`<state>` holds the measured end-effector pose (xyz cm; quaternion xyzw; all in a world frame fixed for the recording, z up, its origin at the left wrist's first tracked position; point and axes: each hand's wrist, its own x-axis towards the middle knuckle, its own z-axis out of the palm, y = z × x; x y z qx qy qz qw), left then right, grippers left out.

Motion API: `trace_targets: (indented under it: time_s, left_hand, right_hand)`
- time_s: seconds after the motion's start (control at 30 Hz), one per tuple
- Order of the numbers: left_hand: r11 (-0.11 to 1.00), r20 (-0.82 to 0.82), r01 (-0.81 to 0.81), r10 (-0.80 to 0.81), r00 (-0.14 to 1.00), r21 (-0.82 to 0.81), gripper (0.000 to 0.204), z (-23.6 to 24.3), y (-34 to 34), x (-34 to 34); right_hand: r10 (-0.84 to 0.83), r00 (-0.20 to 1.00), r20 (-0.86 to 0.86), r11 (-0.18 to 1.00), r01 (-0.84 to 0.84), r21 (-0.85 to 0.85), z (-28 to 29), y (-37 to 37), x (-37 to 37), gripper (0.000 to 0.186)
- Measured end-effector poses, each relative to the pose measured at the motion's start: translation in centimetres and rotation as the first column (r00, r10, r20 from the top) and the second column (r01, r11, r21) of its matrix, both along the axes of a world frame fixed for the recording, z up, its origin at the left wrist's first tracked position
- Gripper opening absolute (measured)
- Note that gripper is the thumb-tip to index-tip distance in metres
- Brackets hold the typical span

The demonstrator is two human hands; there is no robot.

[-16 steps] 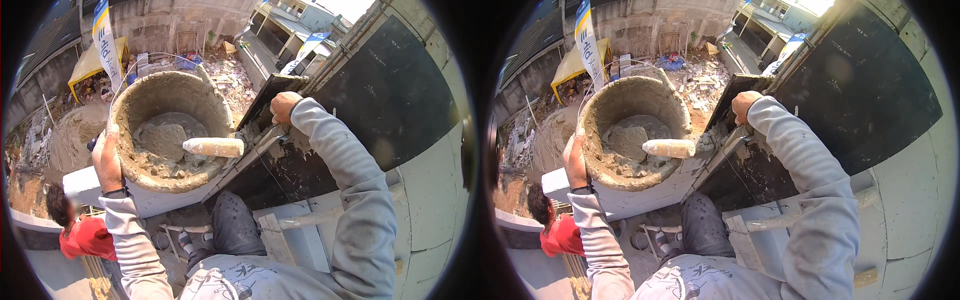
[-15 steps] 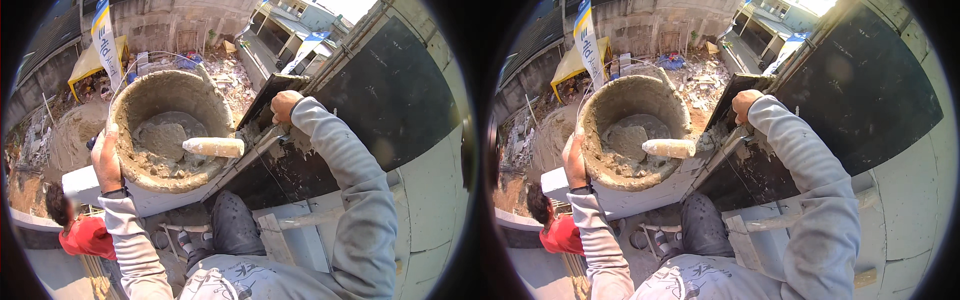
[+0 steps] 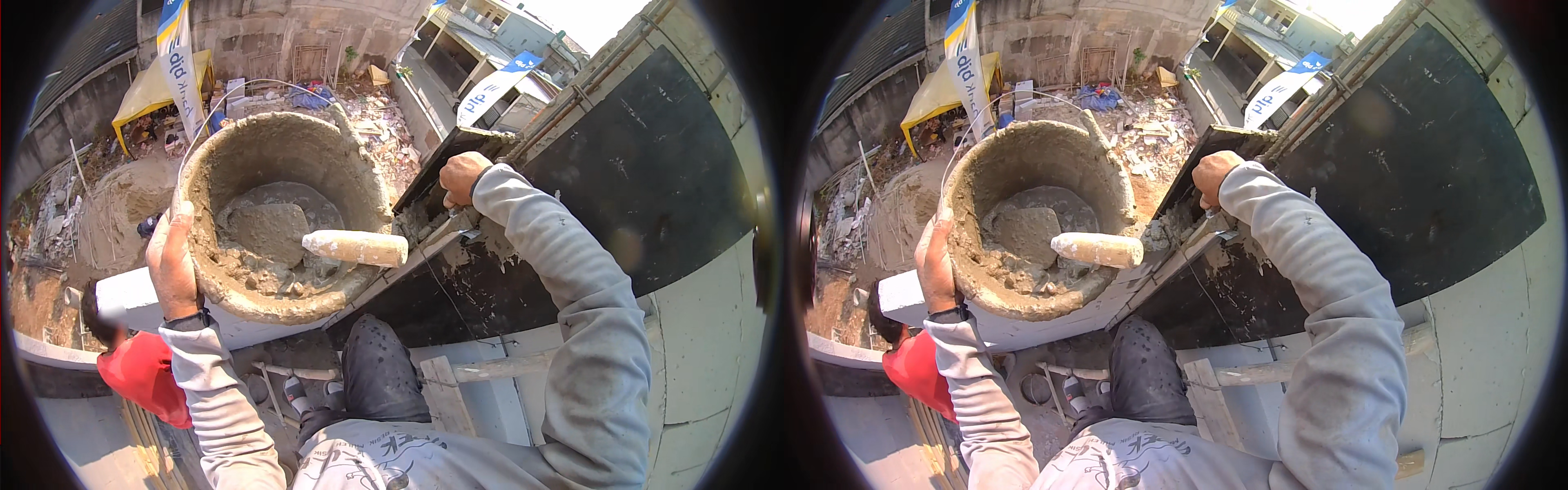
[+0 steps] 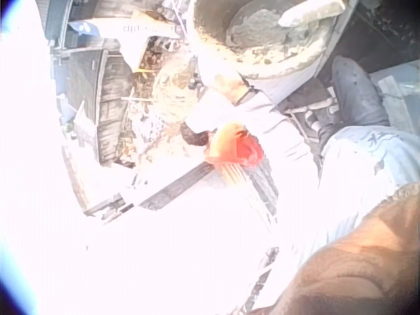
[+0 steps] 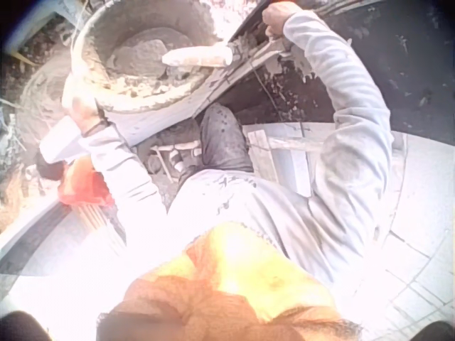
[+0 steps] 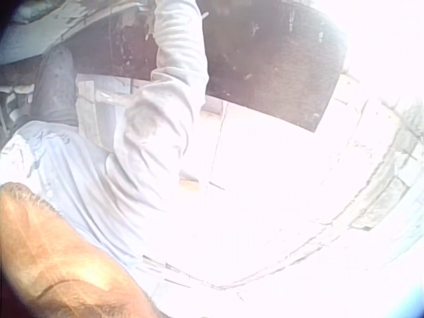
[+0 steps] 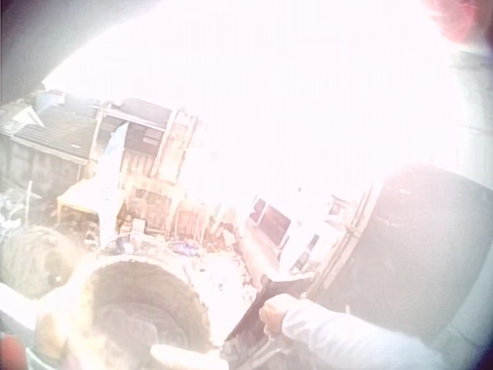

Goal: The person applies cement mortar to a wall using a trowel, working from a ladder.

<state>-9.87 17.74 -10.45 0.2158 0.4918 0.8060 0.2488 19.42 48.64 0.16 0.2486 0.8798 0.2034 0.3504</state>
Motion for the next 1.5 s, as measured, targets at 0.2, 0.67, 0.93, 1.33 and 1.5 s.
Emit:
trace_targets:
  time_s: [0.2, 0.67, 0.93, 1.33, 1.5]
  left_hand:
    - [1.0, 0.013, -0.006, 0.005, 1.0, 0.027, 0.038, 0.1, -0.3, 0.1]
    - [1.0, 0.061, 0.016, -0.017, 0.998, 0.026, 0.038, -0.1, -0.2, 0.1]
    - [1.0, 0.024, 0.005, -0.005, 1.0, -0.013, 0.041, -0.5, -0.1, -0.3]
    - [1.0, 0.041, 0.016, -0.016, 0.999, 0.019, 0.043, -1.2, -0.1, -0.7]
    - [0.998, 0.067, 0.025, -0.029, 0.997, 0.05, 0.044, -0.5, -0.2, -0.2]
  right_hand:
    - [0.078, 0.974, -0.214, 0.995, -0.089, -0.039, -0.9, -3.4, 3.6, 0.028]
    - [0.146, 0.979, -0.143, 0.987, -0.134, 0.093, -3.2, -5.8, 4.9, 0.036]
    - [-0.11, 0.989, 0.098, 0.95, 0.133, -0.282, 0.9, -1.7, 2.9, 0.054]
    - [0.069, 0.997, 0.032, 0.971, -0.06, -0.232, 0.4, -2.7, 3.6, 0.07]
    - [0.157, 0.987, 0.01, 0.967, -0.152, -0.204, -0.2, -2.9, 3.9, 0.067]
